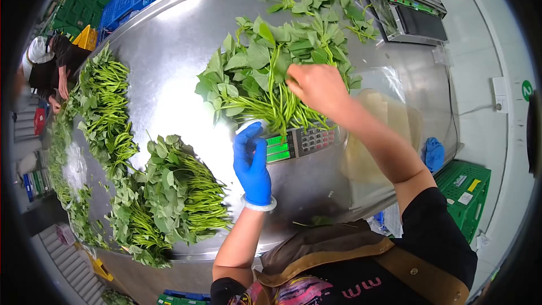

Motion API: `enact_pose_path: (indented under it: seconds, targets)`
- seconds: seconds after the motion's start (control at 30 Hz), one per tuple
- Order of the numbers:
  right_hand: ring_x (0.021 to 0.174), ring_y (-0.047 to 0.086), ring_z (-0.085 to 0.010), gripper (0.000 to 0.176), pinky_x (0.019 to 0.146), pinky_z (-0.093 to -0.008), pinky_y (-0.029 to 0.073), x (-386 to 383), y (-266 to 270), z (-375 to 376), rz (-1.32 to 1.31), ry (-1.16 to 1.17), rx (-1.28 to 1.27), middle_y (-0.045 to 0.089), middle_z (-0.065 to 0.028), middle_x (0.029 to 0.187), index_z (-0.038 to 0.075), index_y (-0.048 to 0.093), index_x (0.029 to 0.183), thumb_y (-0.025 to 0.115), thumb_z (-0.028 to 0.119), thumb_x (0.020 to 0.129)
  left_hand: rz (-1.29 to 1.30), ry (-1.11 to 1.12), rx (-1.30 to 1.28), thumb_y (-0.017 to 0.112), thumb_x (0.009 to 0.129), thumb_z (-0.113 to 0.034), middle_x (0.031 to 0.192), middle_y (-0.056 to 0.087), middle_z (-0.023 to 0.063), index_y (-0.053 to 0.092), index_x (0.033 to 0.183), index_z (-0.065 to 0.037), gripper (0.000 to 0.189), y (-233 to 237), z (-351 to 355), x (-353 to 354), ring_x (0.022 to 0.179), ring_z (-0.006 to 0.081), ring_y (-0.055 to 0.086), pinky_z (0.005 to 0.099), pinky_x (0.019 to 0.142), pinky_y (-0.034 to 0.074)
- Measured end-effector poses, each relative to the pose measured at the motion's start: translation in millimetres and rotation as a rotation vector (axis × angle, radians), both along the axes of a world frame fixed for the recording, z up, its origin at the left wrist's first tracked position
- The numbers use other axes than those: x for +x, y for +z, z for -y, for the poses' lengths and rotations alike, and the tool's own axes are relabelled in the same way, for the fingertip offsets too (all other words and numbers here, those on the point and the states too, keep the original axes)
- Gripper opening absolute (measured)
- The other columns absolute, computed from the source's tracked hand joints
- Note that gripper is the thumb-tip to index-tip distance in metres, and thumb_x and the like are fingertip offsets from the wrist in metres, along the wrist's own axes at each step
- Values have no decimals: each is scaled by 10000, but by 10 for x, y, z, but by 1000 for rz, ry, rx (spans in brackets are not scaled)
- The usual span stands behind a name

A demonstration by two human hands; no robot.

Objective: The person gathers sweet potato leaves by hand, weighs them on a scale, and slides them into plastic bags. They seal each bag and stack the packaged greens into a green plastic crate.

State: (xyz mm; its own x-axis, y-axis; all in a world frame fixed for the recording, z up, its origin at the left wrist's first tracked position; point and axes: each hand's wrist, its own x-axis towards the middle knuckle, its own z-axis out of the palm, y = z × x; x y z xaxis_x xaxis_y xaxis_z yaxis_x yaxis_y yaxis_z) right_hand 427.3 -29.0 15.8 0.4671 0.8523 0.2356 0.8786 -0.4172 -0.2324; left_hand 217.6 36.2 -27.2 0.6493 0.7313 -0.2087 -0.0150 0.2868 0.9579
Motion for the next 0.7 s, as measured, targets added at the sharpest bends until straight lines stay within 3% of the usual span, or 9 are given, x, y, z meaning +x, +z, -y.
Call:
enact_pose_path:
  seconds: [0.13, 0.2, 0.23, 0.33, 0.4, 0.5, 0.57, 0.63, 0.7]
  targets:
    - [555, 608, -140, 140, 522, -284, 459, 61, 744, 149, -459, 57, 324, 635, -58, 647, 69, 609, 788, 683, 186, 770, -3, 43, 71, 501, 896, 8, 1182, 581, 94, 545, 1195, 15, 303, 77, -73, -43, 1100, 177, 537, 314, 963, 409]
    - [594, 484, -14, 119, 555, -187, 400, 510, 1030, 120, -218, 36, 595, 564, 22, 664, 70, 655, 877, 687, 43, 766, 10, 70, 18, 500, 895, 6, 1188, 580, 98, 543, 1195, 15, 302, 65, -94, -46, 1104, 184, 536, 321, 976, 401]
    - [594, 547, -96, 109, 576, -239, 442, 708, 1166, 103, -226, -193, 647, 606, -39, 732, 60, 645, 864, 689, 132, 795, 17, 80, -8, 500, 895, 5, 1191, 580, 100, 542, 1194, 15, 302, 67, -95, -41, 1107, 188, 536, 325, 982, 396]
    - [992, 582, -335, 546, 827, -438, 462, 1499, 1562, 261, -81, -73, 338, 589, -225, 1079, 47, 468, 1247, 697, 153, 763, 29, 26, 68, 501, 912, 2, 1193, 576, 99, 534, 1204, 22, 295, 20, -73, 19, 1077, 184, 553, 309, 920, 432]
    - [841, 621, -367, 470, 734, -444, 497, 1640, 1241, -58, 446, -387, 401, 637, -214, 908, 22, 493, 1199, 674, 164, 789, 63, 19, 45, 507, 928, -15, 1150, 589, 99, 534, 1207, 24, 283, 8, -37, 83, 1023, 173, 571, 291, 869, 451]
    - [592, 617, -254, 256, 540, -371, 475, 1302, 848, -60, 673, -172, 468, 618, -101, 668, 69, 609, 885, 660, 310, 817, 12, -7, 6, 507, 938, -31, 1108, 598, 96, 528, 1218, 26, 286, -99, -36, 105, 968, 149, 572, 268, 854, 448]
    - [591, 621, -290, 417, 527, -411, 478, 534, 501, -41, 224, -179, 212, 599, -102, 617, 93, 616, 841, 553, 505, 862, -32, 56, -11, 526, 960, -130, 901, 635, 69, 604, 1086, 23, 213, -104, -52, 168, 752, 101, 570, 226, 679, 448]
    - [471, 570, -275, 466, 455, -408, 460, 61, 125, -118, 98, -160, -14, 580, -88, 557, 93, 610, 614, 614, 498, 842, -165, -37, -92, 541, 962, -179, 803, 640, 48, 639, 1001, 10, 216, -183, -194, 121, 651, 81, 563, 212, 573, 428]
    - [522, 609, -301, 462, 486, -410, 481, -162, -65, -174, -102, -162, -170, 580, -138, 534, 65, 650, 644, 634, 491, 821, -214, 50, -111, 558, 958, -246, 616, 585, 23, 660, 877, -10, 269, -101, -213, 305, 485, 52, 464, 199, 453, 334]
